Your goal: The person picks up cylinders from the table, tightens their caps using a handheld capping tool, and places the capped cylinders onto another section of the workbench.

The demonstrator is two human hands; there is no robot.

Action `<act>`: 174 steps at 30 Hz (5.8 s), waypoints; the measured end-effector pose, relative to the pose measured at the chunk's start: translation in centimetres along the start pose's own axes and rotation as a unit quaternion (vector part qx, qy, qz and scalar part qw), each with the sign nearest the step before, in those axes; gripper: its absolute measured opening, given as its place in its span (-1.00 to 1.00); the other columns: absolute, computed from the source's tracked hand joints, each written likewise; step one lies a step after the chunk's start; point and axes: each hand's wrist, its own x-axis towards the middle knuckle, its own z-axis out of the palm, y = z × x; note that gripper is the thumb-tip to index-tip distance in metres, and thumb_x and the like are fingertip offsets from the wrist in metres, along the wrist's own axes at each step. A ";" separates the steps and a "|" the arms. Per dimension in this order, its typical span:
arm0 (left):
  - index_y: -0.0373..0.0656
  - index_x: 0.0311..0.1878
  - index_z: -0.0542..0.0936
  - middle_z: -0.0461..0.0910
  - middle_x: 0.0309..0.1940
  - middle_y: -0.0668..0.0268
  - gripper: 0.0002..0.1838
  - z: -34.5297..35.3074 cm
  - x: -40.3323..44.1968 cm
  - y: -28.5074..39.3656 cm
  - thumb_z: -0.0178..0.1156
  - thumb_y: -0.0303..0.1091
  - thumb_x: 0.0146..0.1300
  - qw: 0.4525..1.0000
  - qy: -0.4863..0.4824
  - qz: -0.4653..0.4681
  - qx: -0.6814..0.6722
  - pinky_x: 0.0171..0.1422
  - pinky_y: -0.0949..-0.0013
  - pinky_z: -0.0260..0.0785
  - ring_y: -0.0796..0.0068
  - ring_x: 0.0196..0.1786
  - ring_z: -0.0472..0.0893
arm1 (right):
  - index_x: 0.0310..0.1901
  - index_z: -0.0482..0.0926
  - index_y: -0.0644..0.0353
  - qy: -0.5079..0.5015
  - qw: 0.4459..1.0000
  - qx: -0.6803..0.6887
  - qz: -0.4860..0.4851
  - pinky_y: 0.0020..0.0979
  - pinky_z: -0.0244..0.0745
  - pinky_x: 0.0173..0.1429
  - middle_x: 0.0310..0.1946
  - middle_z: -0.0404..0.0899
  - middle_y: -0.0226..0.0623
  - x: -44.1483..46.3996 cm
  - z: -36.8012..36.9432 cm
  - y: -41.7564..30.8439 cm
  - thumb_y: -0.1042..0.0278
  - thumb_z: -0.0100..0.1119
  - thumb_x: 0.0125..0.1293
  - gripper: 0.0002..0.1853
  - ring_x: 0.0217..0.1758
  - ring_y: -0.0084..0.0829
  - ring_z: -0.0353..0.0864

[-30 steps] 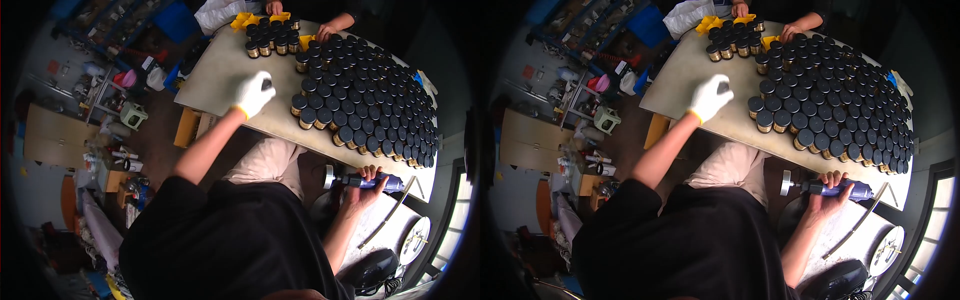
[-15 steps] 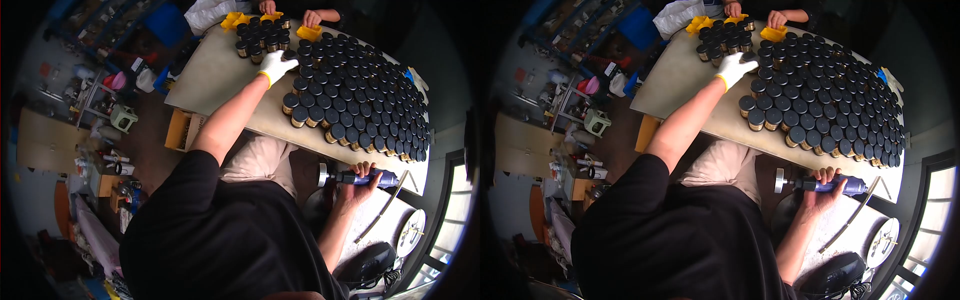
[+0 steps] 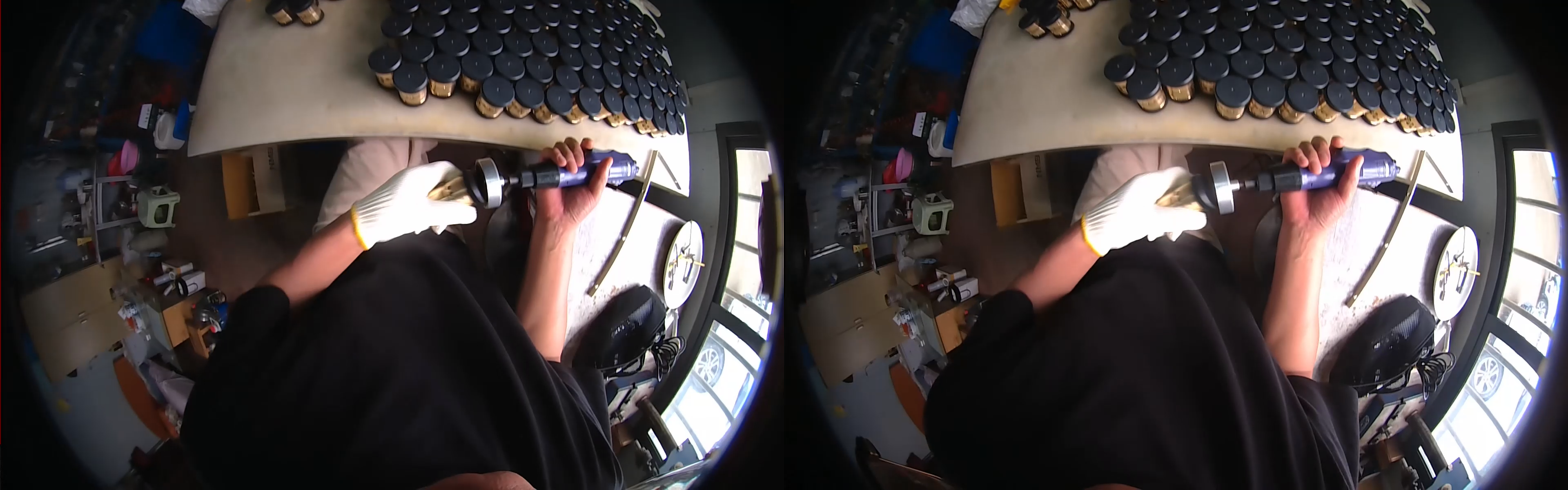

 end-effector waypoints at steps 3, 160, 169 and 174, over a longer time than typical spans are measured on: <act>-0.20 -0.20 0.58 0.62 -0.45 0.34 -0.70 -0.2 2.2 -2.1 0.41 -0.18 0.26 0.981 -0.004 0.093 0.170 -0.32 0.40 0.40 0.51 -0.44 0.57 | -0.07 0.46 0.25 0.001 1.000 -0.010 0.018 -0.39 0.31 -0.11 -0.42 0.27 -0.40 -0.1 0.1 -0.6 0.12 0.21 0.45 -0.67 -0.38 -0.51 0.27; -0.27 0.10 0.50 0.64 -0.06 0.27 -0.62 3.0 2.5 -3.8 0.37 -0.52 0.25 0.958 0.181 0.224 0.018 0.04 0.41 0.57 0.54 -0.03 0.67 | -0.14 0.46 0.22 0.017 0.999 -0.027 -0.030 -0.38 0.32 -0.10 -0.45 0.30 -0.39 0.1 0.3 -0.4 0.11 0.22 0.44 -0.68 -0.38 -0.48 0.27; -0.22 0.08 0.53 0.67 -0.24 0.31 -0.61 -0.6 0.1 -0.4 0.42 -0.48 0.20 0.910 0.215 0.295 0.194 -0.15 0.47 0.51 0.60 -0.21 0.65 | -0.04 0.45 0.28 0.037 0.997 -0.042 -0.044 -0.42 0.29 -0.16 -0.42 0.25 -0.40 0.0 0.7 -0.3 0.12 0.20 0.48 -0.65 -0.42 -0.54 0.26; -0.09 0.03 0.51 0.65 -0.30 0.06 -0.62 -9.0 0.8 1.7 0.33 -0.22 0.18 0.848 0.375 0.175 0.332 -0.10 0.08 0.52 -0.05 -0.23 0.66 | 0.00 0.46 0.28 0.022 0.998 -0.042 -0.029 -0.41 0.31 -0.15 -0.39 0.28 -0.38 0.1 0.1 -0.5 0.09 0.19 0.49 -0.63 -0.40 -0.52 0.27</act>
